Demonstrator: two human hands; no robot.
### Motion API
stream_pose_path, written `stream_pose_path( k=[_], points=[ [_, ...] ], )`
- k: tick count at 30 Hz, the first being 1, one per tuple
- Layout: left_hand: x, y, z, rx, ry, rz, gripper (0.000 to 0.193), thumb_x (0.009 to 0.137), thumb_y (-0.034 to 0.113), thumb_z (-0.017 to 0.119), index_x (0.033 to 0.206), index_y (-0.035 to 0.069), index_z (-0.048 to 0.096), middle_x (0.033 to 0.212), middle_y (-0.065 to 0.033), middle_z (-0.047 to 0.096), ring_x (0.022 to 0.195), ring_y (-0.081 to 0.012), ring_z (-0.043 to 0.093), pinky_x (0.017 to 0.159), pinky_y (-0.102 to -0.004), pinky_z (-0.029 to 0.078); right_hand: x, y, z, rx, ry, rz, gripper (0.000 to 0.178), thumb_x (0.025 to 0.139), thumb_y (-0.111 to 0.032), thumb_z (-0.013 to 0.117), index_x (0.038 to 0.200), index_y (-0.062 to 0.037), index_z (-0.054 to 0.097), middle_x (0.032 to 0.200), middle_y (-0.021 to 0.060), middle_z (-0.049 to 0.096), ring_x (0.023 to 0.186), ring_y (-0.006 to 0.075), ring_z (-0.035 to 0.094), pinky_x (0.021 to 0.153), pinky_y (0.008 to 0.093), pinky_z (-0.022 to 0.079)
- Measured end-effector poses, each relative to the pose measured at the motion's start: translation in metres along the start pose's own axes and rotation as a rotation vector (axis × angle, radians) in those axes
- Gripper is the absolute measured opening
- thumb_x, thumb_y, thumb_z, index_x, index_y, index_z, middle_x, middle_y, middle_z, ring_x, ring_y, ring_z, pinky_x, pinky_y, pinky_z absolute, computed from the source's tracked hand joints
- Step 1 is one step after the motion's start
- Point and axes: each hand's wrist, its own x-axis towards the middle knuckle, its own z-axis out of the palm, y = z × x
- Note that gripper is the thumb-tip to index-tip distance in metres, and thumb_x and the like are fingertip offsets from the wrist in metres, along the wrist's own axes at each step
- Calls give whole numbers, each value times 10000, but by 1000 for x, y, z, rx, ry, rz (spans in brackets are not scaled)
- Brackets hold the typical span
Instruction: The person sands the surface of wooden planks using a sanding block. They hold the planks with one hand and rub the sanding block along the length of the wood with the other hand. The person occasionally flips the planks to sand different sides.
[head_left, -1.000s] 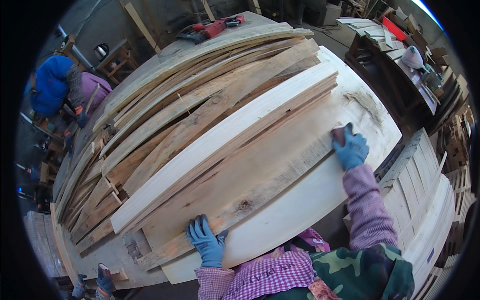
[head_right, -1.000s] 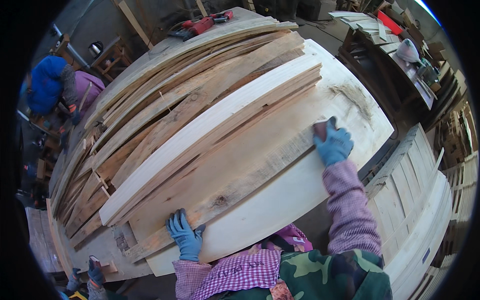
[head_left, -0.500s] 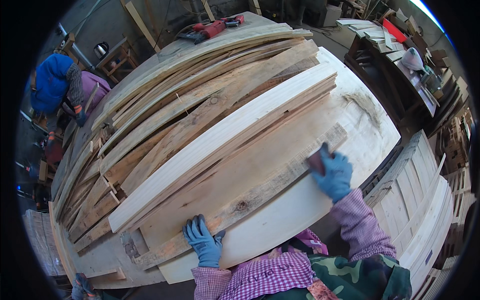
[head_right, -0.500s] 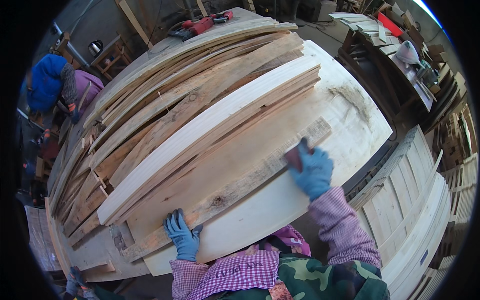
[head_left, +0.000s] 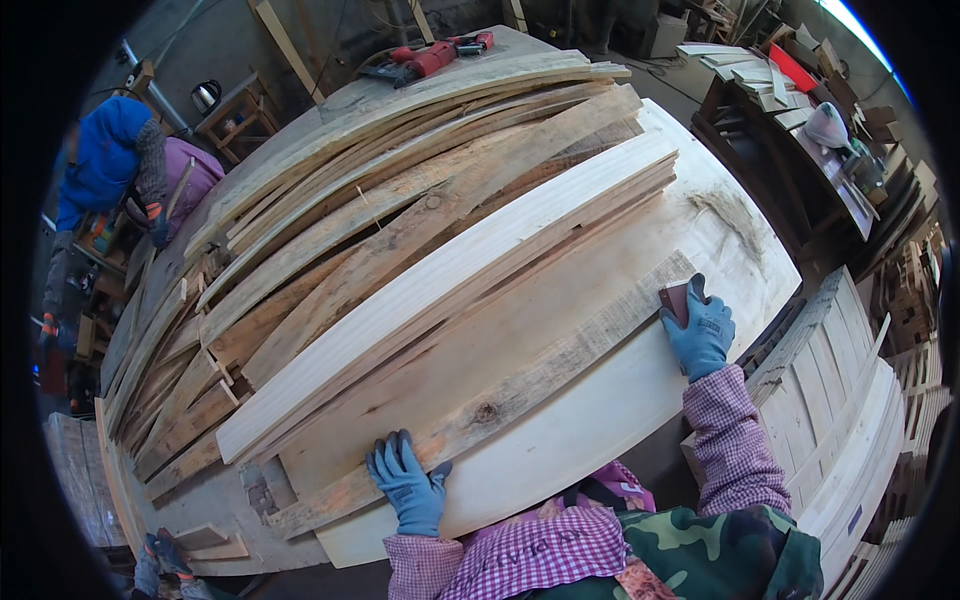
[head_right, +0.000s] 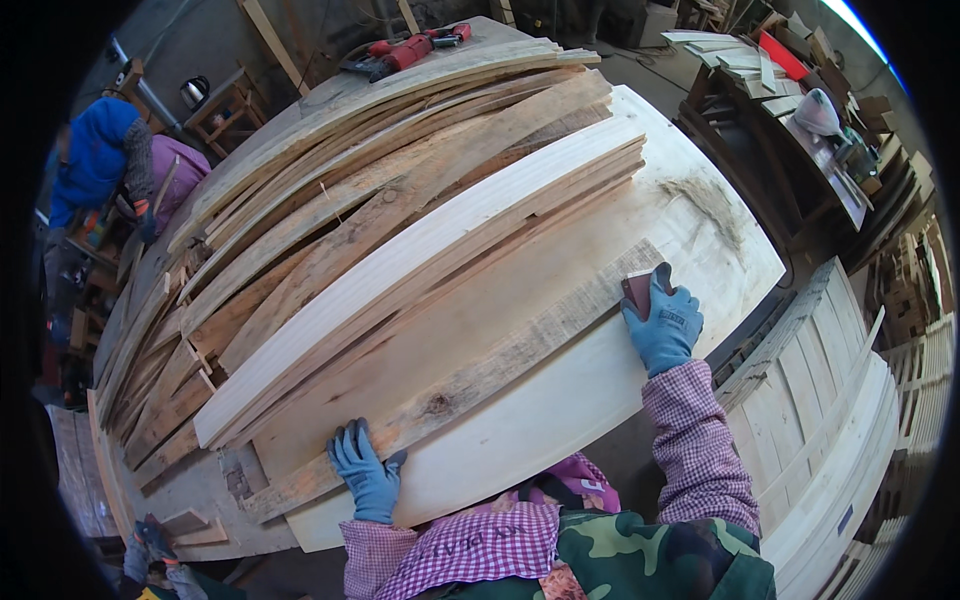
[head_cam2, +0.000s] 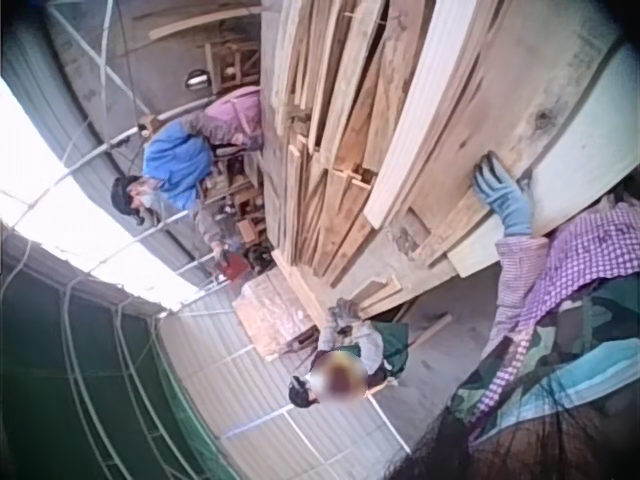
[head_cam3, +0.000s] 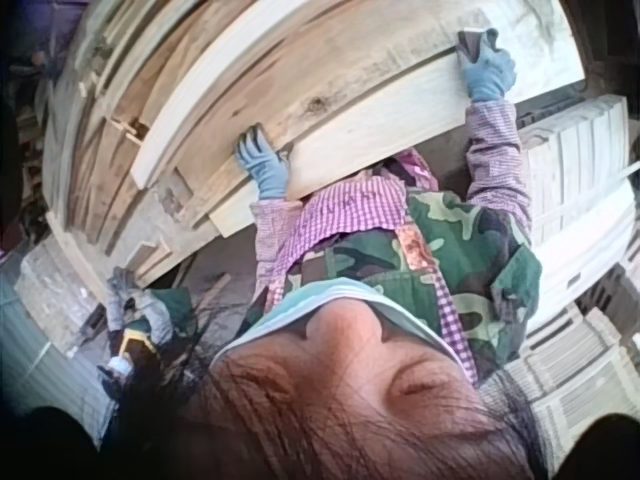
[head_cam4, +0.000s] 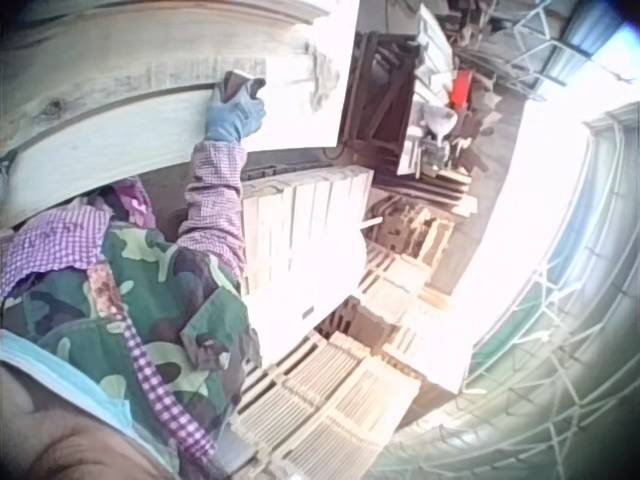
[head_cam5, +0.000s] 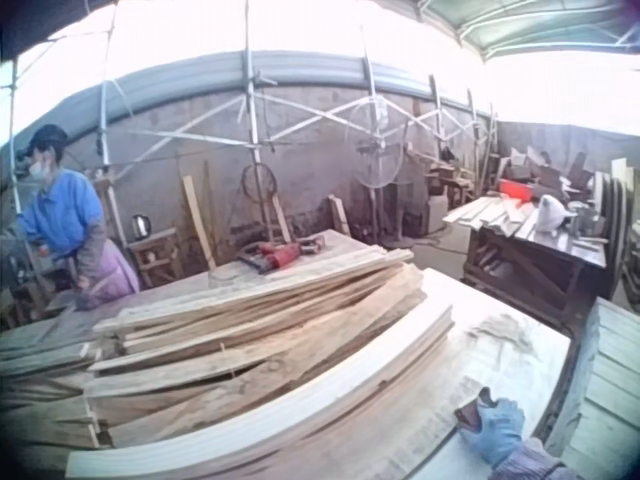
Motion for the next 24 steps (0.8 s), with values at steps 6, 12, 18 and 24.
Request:
stream_pose_path(
  k=[6, 12, 18, 24],
  points=[
    [1, -2, 0, 18, -20, 4, 923, 730, 398, 790, 1467, 36, 367, 1451, -189, 394, 1376, -403, 315, 1178, -590, 170, 66, -7, 4, 26, 35, 54, 799, 794, -517, 707, 1435, -138, 418, 1070, 216, 625, 1022, 382, 611, 845, 498, 485],
    [5, -3, 5, 26, 15, 1, 966, 675, 422, 826, 1449, 41, 392, 1444, -180, 400, 1362, -402, 323, 1177, -602, 174, 104, 6, -1, 18, -119, 4, 710, 832, -548, 661, 1421, -190, 491, 1128, 190, 632, 1056, 371, 616, 883, 490, 483],
    [1, -2, 5, 16, -12, -13, 975, 675, 411, 830, 1455, 40, 379, 1448, -182, 388, 1361, -406, 318, 1176, -609, 167, 39, 45, 10, 112, -36, 38, 721, 831, -535, 668, 1442, -192, 498, 1097, 184, 626, 1047, 352, 586, 882, 459, 462],
    [-1, -3, 3, 29, -37, 0, 977, 674, 404, 833, 1455, 37, 375, 1456, -182, 376, 1364, -410, 307, 1172, -619, 161, 58, 45, 6, 48, -78, -17, 742, 834, -515, 669, 1468, -190, 462, 1102, 178, 622, 1020, 347, 580, 881, 455, 458]
  ],
)
